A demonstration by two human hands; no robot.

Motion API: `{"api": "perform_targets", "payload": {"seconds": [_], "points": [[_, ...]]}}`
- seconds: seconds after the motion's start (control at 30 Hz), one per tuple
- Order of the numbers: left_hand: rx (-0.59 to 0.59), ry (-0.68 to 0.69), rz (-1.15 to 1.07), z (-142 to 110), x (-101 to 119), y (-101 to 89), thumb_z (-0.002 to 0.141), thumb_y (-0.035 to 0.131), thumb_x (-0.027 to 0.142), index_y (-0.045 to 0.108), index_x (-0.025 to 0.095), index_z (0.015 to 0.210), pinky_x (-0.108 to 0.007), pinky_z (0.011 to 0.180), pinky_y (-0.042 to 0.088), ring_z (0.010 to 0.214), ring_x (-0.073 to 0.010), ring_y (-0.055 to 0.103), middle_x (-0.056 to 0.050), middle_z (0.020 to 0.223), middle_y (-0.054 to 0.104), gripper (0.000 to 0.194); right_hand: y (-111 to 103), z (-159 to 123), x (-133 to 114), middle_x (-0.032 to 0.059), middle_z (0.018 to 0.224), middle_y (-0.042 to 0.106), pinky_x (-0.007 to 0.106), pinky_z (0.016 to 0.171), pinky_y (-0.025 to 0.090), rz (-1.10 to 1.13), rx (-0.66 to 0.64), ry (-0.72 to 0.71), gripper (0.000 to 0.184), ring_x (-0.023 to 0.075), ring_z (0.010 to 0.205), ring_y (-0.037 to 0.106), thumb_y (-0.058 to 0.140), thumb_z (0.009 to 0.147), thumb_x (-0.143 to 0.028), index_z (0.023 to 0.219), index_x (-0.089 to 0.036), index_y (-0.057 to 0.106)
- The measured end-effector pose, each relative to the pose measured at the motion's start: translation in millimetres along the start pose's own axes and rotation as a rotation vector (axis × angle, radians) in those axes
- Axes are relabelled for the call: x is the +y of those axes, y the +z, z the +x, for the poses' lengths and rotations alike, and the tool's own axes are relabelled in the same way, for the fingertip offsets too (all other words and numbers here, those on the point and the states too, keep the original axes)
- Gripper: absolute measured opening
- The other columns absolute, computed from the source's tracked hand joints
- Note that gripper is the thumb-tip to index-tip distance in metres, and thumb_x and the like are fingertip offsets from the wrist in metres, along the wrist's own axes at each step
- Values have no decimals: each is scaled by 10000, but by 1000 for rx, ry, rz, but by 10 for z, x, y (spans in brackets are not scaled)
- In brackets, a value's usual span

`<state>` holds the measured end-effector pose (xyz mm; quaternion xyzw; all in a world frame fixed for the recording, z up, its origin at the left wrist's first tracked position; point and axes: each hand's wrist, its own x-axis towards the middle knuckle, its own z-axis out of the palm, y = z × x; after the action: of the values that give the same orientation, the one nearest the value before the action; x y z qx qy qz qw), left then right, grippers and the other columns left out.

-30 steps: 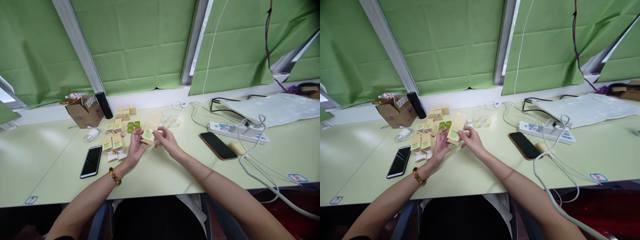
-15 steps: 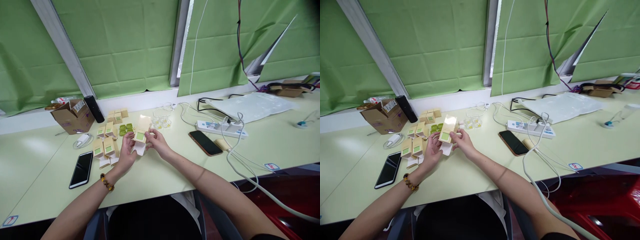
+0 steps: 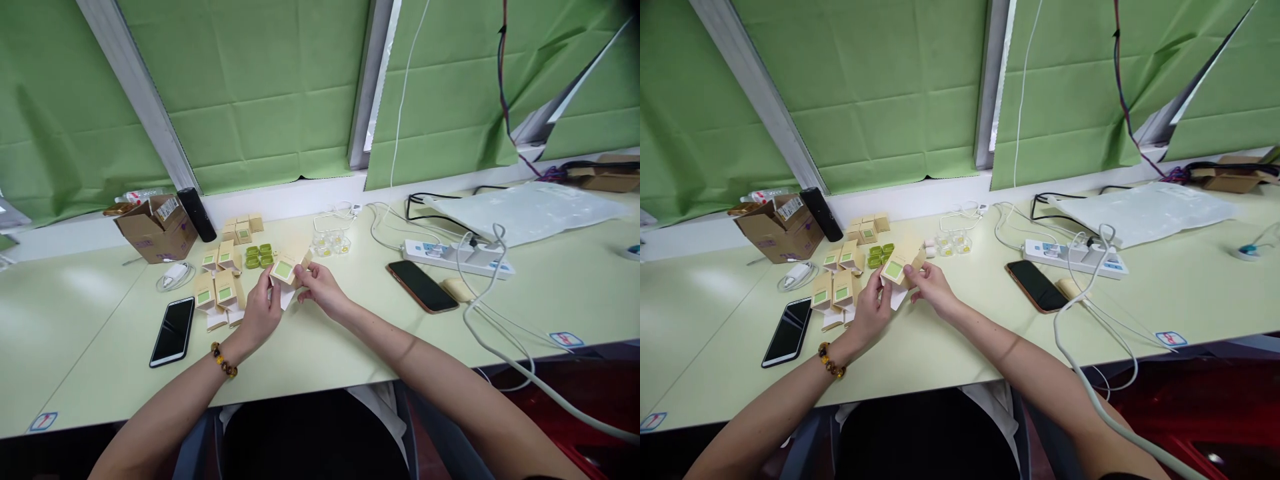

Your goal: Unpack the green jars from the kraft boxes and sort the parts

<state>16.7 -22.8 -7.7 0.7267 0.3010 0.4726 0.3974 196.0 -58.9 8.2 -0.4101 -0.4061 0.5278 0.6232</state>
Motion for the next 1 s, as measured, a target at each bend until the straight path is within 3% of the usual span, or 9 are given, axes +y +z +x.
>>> {"api": "perform_targets", "payload": {"seconds": [0.13,0.27,0.5,0.63,0.7,0.83,1.0], "points": [[52,-34,-53,24,-51,-16,1019,609,546,655,232,1360,-386,845,559,933,-278,712,-105,1077,768,466,-16,5,6,88,939,786,208,451,524,7,-11,10,613,156,699,676,873,728,-714,1018,-187,752],[53,-61,-88,82,-54,-7,960,713,526,663,231,1237,-344,821,570,995,-255,729,-99,1163,770,408,-23,3,4,91,975,795,203,449,509,-9,-15,4,654,155,707,671,904,689,-704,1051,-180,758],[-31,-167,-170,75,-1,13,720,948,340,527,258,1376,-374,895,595,1124,-282,729,-106,1244,765,783,-49,2,-25,60,848,799,222,420,449,-88,58,-32,632,149,590,650,890,706,-679,1057,-179,730],[-121,-105,-231,62,5,11,774,921,366,501,247,1382,-381,965,581,1132,-262,727,-112,1284,749,748,-59,14,-42,57,810,801,229,406,395,-138,102,-82,555,150,545,632,884,737,-599,1058,-177,720],[-143,-85,-285,84,-2,2,821,885,422,515,227,1347,-371,958,585,1091,-247,742,-118,1254,760,671,-55,20,-42,70,884,823,239,443,448,-138,107,-96,535,182,618,694,887,732,-543,1090,-186,712],[-89,-158,-315,155,-32,-14,858,817,562,612,189,1175,-341,802,614,865,-217,763,-102,1045,802,531,-33,14,-14,75,997,838,329,677,627,-141,122,-160,463,244,817,781,888,697,-430,1060,-199,717],[-98,-231,-302,181,-30,-32,803,848,585,714,160,990,-338,716,637,825,-224,756,-93,959,801,484,-25,-30,-20,61,916,828,352,666,632,-235,138,-220,345,252,767,773,835,736,-434,971,-200,739]]}}
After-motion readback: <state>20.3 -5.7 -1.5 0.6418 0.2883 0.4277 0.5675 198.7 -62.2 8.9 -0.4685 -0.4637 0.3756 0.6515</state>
